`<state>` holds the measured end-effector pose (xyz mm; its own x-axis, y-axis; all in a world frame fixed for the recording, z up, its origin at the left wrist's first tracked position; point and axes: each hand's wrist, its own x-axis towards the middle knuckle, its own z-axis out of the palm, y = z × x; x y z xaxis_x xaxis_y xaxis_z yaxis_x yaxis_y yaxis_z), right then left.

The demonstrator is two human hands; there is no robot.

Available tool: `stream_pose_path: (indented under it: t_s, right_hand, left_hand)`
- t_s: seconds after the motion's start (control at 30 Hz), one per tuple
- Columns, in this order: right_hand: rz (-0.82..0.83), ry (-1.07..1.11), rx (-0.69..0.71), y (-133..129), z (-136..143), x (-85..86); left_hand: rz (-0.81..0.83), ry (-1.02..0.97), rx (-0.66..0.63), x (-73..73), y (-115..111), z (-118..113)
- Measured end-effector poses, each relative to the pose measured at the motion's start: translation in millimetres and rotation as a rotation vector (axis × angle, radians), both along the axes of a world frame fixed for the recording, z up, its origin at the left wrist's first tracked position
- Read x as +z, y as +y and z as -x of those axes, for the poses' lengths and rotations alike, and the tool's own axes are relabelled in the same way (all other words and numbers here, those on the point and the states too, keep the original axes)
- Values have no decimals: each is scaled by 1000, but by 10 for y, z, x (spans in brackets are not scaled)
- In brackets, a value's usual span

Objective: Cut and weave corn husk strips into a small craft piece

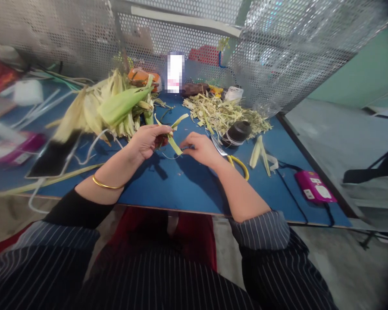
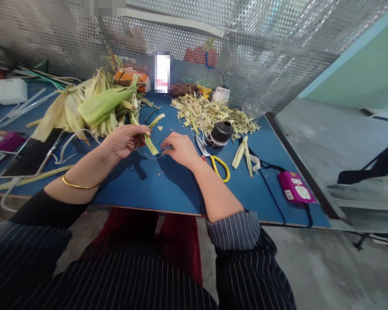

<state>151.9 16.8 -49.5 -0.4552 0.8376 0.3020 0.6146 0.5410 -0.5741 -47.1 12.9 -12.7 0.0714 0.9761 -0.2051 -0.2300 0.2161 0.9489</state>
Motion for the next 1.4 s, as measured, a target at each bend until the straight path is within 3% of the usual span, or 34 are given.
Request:
stream_pose_path:
  t_s: [0.1, 0.23, 0.37, 0.53, 0.63, 0.77, 0.9, 1.03, 1.2, 1.3, 1.4]
  right_hand:
    - [-100, -219, 71, -11, 59, -68]
    - [-140, -290, 70, -21, 110, -86]
    - [-40, 13, 4, -23, 69, 6]
    - [338, 464, -82, -95, 45, 168]
    - [467, 521, -94, -150, 72, 223]
    - [497, 516, -96, -175, 100, 238]
    - [481, 487, -79, -160, 76, 237]
    - [341, 260, -116, -156, 23, 249]
    - [-180, -25, -126, -241, 51, 303]
    - [-396, -101, -56, -281, 93, 328]
    - [-429, -127, 2, -257, 95, 319]
  left_hand:
    - [35, 3, -6, -3, -1, -1]
    - [54, 16, -49, -35, -4, 5]
    - [52, 28, -81, -55, -6, 19]
    - [65, -30, -189, -113, -13, -9]
    - [101, -74, -261, -155, -29, -42]
    - [171, -66, -344, -177, -50, -70]
    - [137, -61, -308, -166, -52, -84]
    - [40, -62, -158, -177, -20, -90]
    - [-104, 24, -28, -222, 7, -84]
    - [-134, 105, -64, -221, -25, -96]
    - [-100, 161, -170, -202, -76, -122]
